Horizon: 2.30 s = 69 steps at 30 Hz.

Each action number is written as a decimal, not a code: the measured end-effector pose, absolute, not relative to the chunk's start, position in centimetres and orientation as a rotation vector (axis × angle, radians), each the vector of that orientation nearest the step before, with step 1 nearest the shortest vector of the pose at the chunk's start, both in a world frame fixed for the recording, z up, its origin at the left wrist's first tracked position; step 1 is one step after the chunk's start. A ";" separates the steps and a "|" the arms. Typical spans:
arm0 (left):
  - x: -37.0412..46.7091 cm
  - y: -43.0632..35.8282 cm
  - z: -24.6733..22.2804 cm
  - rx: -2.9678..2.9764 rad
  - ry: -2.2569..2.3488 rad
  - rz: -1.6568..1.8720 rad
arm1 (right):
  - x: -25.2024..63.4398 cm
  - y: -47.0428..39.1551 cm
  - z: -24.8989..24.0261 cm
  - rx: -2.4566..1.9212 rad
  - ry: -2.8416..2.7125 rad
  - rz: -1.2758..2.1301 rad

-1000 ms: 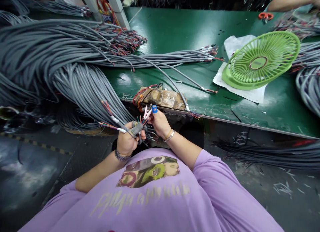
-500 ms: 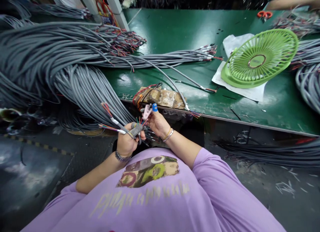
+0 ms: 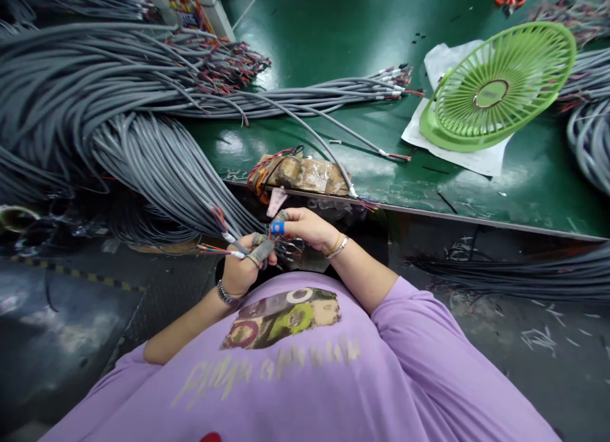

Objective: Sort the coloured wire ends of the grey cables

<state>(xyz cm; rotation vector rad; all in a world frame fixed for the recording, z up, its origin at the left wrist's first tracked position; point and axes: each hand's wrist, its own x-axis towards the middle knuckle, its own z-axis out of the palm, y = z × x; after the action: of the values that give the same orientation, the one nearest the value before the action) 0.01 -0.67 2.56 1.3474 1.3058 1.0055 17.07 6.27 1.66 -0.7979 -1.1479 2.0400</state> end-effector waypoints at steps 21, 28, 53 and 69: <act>-1.1 -0.5 2.0 1.292 1.260 0.965 | 15.6 3.3 1.5 -0.820 -1.109 1.827; -1.4 -1.0 1.8 1.269 1.285 1.008 | 14.6 3.2 1.3 -0.968 -1.130 1.748; 0.3 0.6 2.7 0.918 1.230 1.241 | 14.9 7.4 0.1 -0.931 -0.606 1.984; 1.5 1.9 2.8 0.917 1.207 1.181 | 14.6 7.4 1.6 -0.838 -0.528 1.968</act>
<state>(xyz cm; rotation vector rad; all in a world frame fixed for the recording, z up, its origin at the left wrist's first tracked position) 1.51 1.94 2.84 0.9170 1.2072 1.1813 14.64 7.43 1.56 -0.8382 -0.5275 1.9677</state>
